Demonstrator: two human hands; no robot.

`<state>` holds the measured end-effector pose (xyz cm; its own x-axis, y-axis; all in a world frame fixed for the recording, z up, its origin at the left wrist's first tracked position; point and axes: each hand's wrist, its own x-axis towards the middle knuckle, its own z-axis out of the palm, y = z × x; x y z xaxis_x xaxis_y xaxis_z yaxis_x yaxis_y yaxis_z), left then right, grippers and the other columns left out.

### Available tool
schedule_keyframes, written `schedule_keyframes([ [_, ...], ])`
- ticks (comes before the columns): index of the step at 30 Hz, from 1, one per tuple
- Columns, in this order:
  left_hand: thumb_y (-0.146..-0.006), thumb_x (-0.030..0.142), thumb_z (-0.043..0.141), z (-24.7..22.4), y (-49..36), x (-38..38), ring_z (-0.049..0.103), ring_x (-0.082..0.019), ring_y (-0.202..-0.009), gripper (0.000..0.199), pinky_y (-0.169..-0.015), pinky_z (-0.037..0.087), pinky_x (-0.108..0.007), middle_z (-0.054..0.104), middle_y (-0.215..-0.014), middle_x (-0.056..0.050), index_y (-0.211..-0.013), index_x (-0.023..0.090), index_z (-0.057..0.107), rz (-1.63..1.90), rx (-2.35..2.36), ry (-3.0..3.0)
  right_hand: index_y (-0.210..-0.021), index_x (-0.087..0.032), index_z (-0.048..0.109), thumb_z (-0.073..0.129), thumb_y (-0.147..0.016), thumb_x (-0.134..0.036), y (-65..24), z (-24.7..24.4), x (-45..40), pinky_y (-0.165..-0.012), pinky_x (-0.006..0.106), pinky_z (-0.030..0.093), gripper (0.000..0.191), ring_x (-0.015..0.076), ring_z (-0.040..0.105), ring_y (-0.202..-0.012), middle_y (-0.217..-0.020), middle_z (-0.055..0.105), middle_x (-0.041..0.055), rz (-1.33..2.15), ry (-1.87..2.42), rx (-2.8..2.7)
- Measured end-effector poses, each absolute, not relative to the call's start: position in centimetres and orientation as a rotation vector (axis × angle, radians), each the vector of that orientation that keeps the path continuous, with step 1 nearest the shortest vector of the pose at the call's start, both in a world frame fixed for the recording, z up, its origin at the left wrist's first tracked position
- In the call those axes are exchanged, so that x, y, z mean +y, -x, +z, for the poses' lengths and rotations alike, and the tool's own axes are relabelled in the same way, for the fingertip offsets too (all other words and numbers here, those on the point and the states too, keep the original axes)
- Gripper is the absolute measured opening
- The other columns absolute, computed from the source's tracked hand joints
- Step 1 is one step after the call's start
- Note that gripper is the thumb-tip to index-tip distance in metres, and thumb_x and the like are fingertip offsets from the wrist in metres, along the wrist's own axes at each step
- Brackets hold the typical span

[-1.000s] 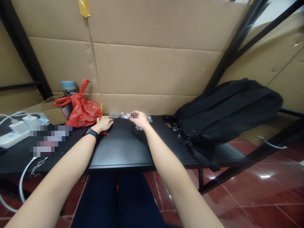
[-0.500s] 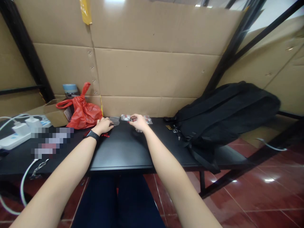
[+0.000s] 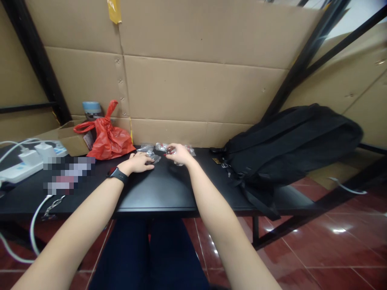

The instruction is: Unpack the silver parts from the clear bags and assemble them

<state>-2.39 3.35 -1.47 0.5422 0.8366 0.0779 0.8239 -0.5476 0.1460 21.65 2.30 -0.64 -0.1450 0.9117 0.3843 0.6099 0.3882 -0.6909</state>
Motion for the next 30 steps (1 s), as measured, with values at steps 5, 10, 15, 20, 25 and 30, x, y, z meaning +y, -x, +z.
schedule_keyframes([
  [5,-0.088,0.056,0.054,-1.4,0.9,2.2,0.048,-0.032,-0.132,0.047,-0.112,0.032,-0.050,0.054,-0.145,-0.005,-0.131,0.040,0.065,0.174,1.168,-2.661,-0.095,-0.019,0.072,0.076,-0.067,-0.019,-21.8,-0.2,1.9,-0.084,0.030,0.052,0.028,0.0169,0.068,-0.086,-0.092,0.073,0.0022,0.549,1.193,-1.921],
  [10,-0.092,0.056,0.048,-1.5,0.3,1.4,0.043,-0.035,-0.137,0.046,-0.112,0.027,-0.060,0.047,-0.151,-0.004,-0.136,0.047,0.059,0.107,1.249,-2.644,-0.095,-0.018,0.071,0.080,-0.065,-0.025,-22.1,-0.4,2.2,-0.080,0.028,0.050,0.032,0.0163,0.066,-0.082,-0.087,0.072,0.0014,0.558,1.222,-1.940],
  [15,-0.090,0.053,0.054,-1.5,0.8,1.7,0.035,-0.035,-0.145,0.046,-0.115,0.023,-0.060,0.052,-0.150,-0.004,-0.134,0.045,0.060,0.161,1.211,-2.620,-0.086,-0.016,0.067,0.081,-0.064,-0.026,-22.1,-0.7,2.1,-0.062,0.023,0.045,0.027,0.0133,0.061,-0.066,-0.077,0.070,-0.0001,0.630,1.309,-1.998],
  [20,-0.087,0.045,0.058,-1.1,1.9,2.4,0.030,-0.034,-0.149,0.040,-0.115,0.025,-0.059,0.055,-0.148,0.003,-0.126,0.044,0.066,0.158,1.113,-2.544,-0.074,-0.018,0.063,0.084,-0.059,-0.025,-22.5,-0.3,1.8,-0.054,0.022,0.038,0.027,0.0111,0.056,-0.057,-0.067,0.066,-0.0034,0.548,1.488,-2.080],
  [25,-0.087,0.044,0.057,-1.1,1.9,2.4,0.021,-0.037,-0.152,0.040,-0.115,0.016,-0.066,0.045,-0.155,0.004,-0.127,0.049,0.065,0.062,1.109,-2.593,-0.063,-0.019,0.063,0.088,-0.056,-0.027,-22.1,-0.1,1.6,-0.056,0.024,0.038,0.027,0.0137,0.058,-0.060,-0.061,0.065,-0.0025,0.405,1.555,-2.208],
  [30,-0.086,0.043,0.060,-1.3,1.6,2.6,0.021,-0.039,-0.151,0.038,-0.113,0.015,-0.069,0.044,-0.156,0.004,-0.123,0.051,0.067,0.055,1.108,-2.608,-0.070,-0.019,0.066,0.089,-0.059,-0.033,-21.1,-1.0,1.8,-0.061,0.024,0.041,0.029,0.0157,0.062,-0.069,-0.074,0.070,0.0004,0.369,1.497,-2.169],
])
